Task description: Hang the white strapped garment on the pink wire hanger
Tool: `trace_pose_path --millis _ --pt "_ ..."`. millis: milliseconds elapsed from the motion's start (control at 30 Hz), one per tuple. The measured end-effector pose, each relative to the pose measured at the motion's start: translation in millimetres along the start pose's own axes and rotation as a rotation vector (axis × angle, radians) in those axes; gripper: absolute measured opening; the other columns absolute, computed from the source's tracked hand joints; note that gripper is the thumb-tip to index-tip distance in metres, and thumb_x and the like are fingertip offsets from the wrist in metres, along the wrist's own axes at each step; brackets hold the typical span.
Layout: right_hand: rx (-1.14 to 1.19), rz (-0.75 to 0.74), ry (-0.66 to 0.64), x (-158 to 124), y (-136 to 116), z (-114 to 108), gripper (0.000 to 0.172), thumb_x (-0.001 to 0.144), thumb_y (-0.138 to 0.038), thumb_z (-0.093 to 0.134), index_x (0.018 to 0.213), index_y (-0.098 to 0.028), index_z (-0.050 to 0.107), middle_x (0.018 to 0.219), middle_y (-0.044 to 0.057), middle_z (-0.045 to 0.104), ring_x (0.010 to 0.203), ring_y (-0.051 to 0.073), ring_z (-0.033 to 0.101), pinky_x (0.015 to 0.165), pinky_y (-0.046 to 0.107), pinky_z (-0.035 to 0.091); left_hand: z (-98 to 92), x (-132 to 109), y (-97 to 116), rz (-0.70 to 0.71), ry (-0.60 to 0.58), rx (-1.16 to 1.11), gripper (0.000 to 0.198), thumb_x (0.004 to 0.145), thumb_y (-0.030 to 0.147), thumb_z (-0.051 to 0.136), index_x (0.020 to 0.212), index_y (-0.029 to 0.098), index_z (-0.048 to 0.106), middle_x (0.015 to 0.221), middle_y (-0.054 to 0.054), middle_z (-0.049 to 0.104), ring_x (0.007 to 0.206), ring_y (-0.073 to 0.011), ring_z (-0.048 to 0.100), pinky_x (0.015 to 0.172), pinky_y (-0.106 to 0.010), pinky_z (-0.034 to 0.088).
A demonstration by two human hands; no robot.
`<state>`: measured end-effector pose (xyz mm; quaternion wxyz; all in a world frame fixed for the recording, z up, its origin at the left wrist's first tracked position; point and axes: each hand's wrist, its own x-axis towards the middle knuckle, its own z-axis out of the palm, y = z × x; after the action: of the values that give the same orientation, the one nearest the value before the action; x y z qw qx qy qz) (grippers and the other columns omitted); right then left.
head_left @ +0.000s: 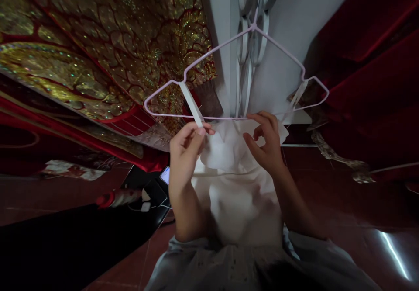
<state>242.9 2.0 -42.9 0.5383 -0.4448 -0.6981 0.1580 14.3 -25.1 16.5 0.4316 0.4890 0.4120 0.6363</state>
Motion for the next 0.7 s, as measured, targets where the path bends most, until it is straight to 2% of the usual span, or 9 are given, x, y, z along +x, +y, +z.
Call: trace_pose_path --millis 100,167,267,333,367,433,500,567,700 --pt "-0.015 -0.024 0.002 2.1 3.8 -6.2 0.038 0.102 -0.030 0.067 0.140 -0.033 0.069 0.136 0.008 0.065 0.071 0.011 0.052 0.068 0.034 0.062 -14.5 13.2 27.1 0.041 -0.078 -0.235 0.040 0.091 0.056 0.091 0.109 0.019 0.088 0.095 -0.007 0.080 0.046 -0.0060 0.028 0.038 -0.028 0.017" --pt "-0.018 -0.035 -0.001 2.6 4.6 -11.1 0.038 0.102 -0.029 0.068 0.139 -0.033 0.070 0.135 0.008 0.066 0.071 0.011 0.053 0.067 0.033 0.061 -28.3 25.5 33.2 0.096 -0.040 -0.309 0.051 0.094 0.058 0.086 0.125 0.018 0.085 0.119 -0.012 0.082 0.048 -0.0066 0.028 0.037 -0.031 0.017" --pt "-0.022 -0.025 -0.013 2.3 4.0 -15.3 0.039 0.102 -0.028 0.068 0.140 -0.034 0.070 0.135 0.008 0.067 0.071 0.011 0.053 0.068 0.033 0.062 -44.9 35.4 18.8 0.227 0.251 -0.274 0.036 0.108 0.049 0.072 0.128 0.022 0.083 0.140 -0.012 0.079 0.053 -0.0070 0.039 0.040 -0.030 0.017" --pt "-0.015 -0.025 -0.010 2.0 3.2 -15.6 0.039 0.102 -0.028 0.067 0.141 -0.034 0.071 0.134 0.008 0.067 0.071 0.010 0.053 0.070 0.034 0.062 -47.0 32.9 0.9 0.234 0.457 -0.241 0.022 0.106 0.038 0.076 0.120 0.024 0.086 0.135 -0.007 0.082 0.056 -0.0040 0.046 0.044 -0.024 0.020" --pt "-0.008 -0.032 -0.009 1.7 2.8 -15.4 0.040 0.102 -0.027 0.067 0.141 -0.034 0.071 0.134 0.007 0.066 0.071 0.010 0.052 0.070 0.033 0.062 -44.6 29.5 -7.5 0.202 0.494 -0.216 0.019 0.102 0.033 0.080 0.117 0.024 0.087 0.130 -0.007 0.084 0.057 -0.0031 0.049 0.046 -0.022 0.024" --pt "0.010 -0.048 -0.012 1.4 1.9 -15.4 0.042 0.101 -0.026 0.067 0.142 -0.035 0.072 0.134 0.007 0.066 0.071 0.010 0.052 0.070 0.033 0.062 -33.5 21.5 -19.6 0.095 0.440 -0.174 0.020 0.096 0.033 0.086 0.111 0.020 0.088 0.121 -0.010 0.086 0.057 -0.0034 0.051 0.047 -0.020 0.030" --pt "0.027 -0.052 -0.030 1.5 0.7 -16.9 0.044 0.101 -0.027 0.068 0.144 -0.036 0.071 0.135 0.007 0.066 0.072 0.010 0.053 0.069 0.032 0.062 -17.0 16.0 -23.6 0.027 0.297 -0.169 0.030 0.093 0.043 0.088 0.106 0.016 0.088 0.115 -0.015 0.087 0.053 -0.0051 0.050 0.043 -0.021 0.027" --pt "0.026 -0.020 -0.064 2.7 -0.9 -20.3 0.045 0.101 -0.031 0.069 0.146 -0.035 0.071 0.135 0.008 0.066 0.078 0.013 0.057 0.068 0.032 0.061 -0.3 14.9 -21.5 0.050 0.215 -0.202 0.037 0.096 0.053 0.086 0.100 0.016 0.084 0.107 -0.016 0.088 0.048 -0.0062 0.046 0.040 -0.023 0.021" --pt "0.004 0.098 -0.110 10.3 -4.2 -30.1 0.045 0.098 -0.044 0.074 0.142 -0.032 0.074 0.126 0.010 0.069 0.091 0.019 0.064 0.062 0.031 0.057 17.2 18.2 -15.8 0.155 0.218 -0.265 0.042 0.100 0.057 0.083 0.086 0.019 0.070 0.090 -0.010 0.085 0.044 -0.0068 0.040 0.040 -0.023 0.022"
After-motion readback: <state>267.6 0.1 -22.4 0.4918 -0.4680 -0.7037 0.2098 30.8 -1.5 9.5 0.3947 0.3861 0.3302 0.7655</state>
